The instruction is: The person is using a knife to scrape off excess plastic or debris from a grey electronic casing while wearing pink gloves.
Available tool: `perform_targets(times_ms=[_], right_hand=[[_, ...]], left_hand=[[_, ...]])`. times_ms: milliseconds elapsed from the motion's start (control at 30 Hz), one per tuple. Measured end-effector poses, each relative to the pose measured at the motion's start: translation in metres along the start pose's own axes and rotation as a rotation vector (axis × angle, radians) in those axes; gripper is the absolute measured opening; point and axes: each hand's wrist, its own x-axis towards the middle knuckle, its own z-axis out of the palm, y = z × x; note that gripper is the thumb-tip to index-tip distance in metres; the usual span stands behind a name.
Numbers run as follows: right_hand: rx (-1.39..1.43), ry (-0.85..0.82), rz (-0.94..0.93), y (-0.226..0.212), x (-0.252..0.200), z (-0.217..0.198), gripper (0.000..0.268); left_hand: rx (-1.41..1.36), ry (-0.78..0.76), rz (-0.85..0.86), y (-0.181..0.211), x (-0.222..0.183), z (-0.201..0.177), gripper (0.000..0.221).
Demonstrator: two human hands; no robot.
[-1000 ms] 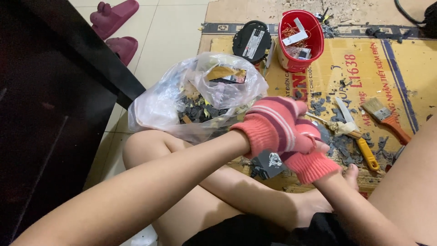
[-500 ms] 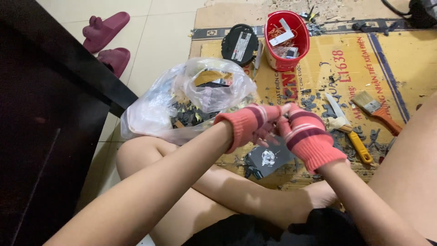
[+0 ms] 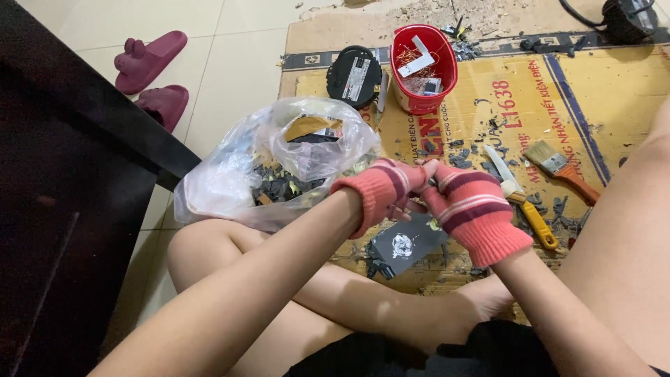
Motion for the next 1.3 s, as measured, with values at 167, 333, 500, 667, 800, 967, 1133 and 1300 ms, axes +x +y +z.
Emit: perform_targets(times_ms=[167,333,500,667,800,967,1133,1300], right_hand=[[0.005,-0.016,-0.021,-0.017,-0.006,-0.010,0.024],[-0.003,0.001,-0.031,-0.014,-0.007,-0.004,0.025],[0.018,0.020,-0.042,-0.006,-0.005,0.000,0.023],[-0.012,0.048,-0.095,-0.007,-0.005,0.000,0.021],[0.035,0.030,-0.068,-0.010,-0.007,-0.006,0.025],[0.107,0.012,-0.074,-0.008,-0.007,-0.004,0.029],[0.104,0.030,-0.095,-0.006,-0.005,0.002,0.018],[0.112,0.085,-0.067,0.000,0.002,0.020,0.017]], left_hand=[[0.034,0.098,0.049,-0.005,0.004,-0.008,0.066],[-0.200,0.123,0.055,-0.006,-0.017,0.002,0.066],[-0.241,0.230,0.096,-0.017,-0.014,0.004,0.059],[-0.187,0.326,0.199,-0.020,-0.001,0.001,0.047],[-0.184,0.328,0.319,-0.023,-0.006,0.008,0.040],[-0.070,0.430,0.333,-0.025,-0.005,-0.001,0.033],[0.026,0.342,0.369,-0.020,-0.012,0.002,0.023],[0.010,0.262,0.374,-0.009,-0.049,0.006,0.035]])
